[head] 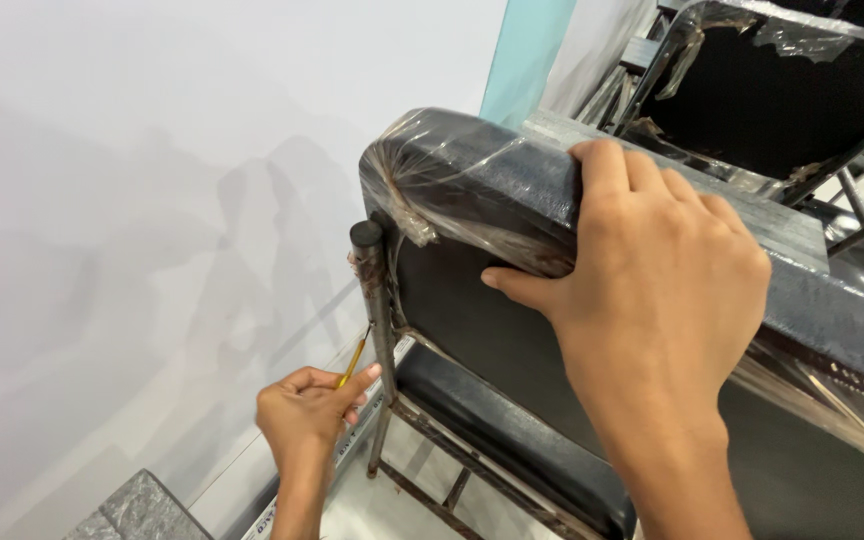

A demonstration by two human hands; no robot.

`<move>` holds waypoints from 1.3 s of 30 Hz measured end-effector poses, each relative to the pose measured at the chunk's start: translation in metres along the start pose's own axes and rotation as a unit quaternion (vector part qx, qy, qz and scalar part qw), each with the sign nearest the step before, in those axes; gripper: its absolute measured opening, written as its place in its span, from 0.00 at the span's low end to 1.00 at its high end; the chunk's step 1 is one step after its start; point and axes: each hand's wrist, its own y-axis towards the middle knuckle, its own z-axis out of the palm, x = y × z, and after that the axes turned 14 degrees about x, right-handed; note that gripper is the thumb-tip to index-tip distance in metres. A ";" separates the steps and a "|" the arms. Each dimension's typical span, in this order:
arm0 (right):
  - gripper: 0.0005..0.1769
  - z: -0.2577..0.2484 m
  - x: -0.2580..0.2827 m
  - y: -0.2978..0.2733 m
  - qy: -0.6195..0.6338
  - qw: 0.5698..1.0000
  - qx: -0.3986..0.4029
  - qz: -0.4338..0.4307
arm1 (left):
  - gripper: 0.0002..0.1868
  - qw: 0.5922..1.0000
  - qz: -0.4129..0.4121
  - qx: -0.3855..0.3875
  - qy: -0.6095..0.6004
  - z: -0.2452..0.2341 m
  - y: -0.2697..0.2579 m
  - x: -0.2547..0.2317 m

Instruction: The person uses a yellow screwdriver to tighten screws on the frame of a black chair wrapped in plastic. They repeatedly adjust the chair's position and re-engage the screwdriver with the same fastener area throughout the clip.

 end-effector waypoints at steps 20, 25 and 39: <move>0.44 -0.013 -0.002 -0.001 0.015 1.000 -0.007 -0.026 | 0.17 0.839 0.325 -0.143 0.413 0.013 -0.015 0.031; 0.44 -0.013 -0.002 -0.002 0.023 0.999 0.012 -0.018 | 0.14 0.837 0.325 -0.130 0.420 0.011 -0.022 0.029; 0.45 -0.003 -0.004 -0.003 0.006 1.000 -0.003 -0.012 | 0.20 0.844 0.244 -0.097 0.467 0.000 -0.006 0.024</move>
